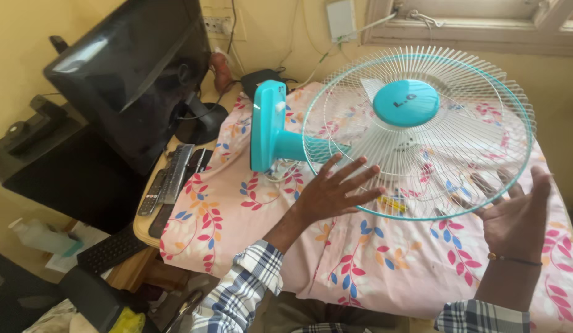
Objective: The person uses a yellow screwdriver to loosen and remove a screw from the front grill of a teal and white table fan. They then detach the front grill from the fan body.
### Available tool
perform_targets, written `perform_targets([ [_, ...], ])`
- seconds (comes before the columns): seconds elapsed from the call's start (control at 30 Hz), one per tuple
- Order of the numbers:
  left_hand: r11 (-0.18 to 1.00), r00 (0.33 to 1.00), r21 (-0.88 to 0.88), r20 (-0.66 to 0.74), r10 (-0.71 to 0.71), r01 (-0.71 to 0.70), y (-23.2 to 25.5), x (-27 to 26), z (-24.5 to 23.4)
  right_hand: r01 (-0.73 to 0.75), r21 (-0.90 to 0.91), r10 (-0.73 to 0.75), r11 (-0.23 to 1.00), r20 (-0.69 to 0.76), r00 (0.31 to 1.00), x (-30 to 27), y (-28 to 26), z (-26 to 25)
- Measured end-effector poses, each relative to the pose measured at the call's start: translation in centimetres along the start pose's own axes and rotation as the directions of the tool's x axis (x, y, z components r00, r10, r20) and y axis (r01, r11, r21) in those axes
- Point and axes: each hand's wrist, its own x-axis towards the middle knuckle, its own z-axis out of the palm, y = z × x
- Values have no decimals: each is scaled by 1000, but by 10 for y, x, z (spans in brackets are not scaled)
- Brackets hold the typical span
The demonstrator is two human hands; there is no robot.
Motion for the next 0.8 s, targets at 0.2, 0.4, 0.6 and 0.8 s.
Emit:
perform_targets([
  [0.2, 908, 926, -406, -293, -239, 106, -14, -44, 17, -264, 155, 282, 952, -108, 953, 3, 28, -6],
  [0.4, 697, 702, -131, -11, -712, 705, -45, -88, 29, -51, 284, 63, 958, -34, 997, -4, 50, -27],
  [0.6, 879, 854, 35, 222, -471, 476, -55, -76, 67, -77, 157, 129, 985, -352, 927, -21, 71, -16],
  [0.8, 434, 741, -689, 224, -633, 580, -82, -68, 156, 62, 126, -21, 990, -308, 951, -52, 86, -16],
])
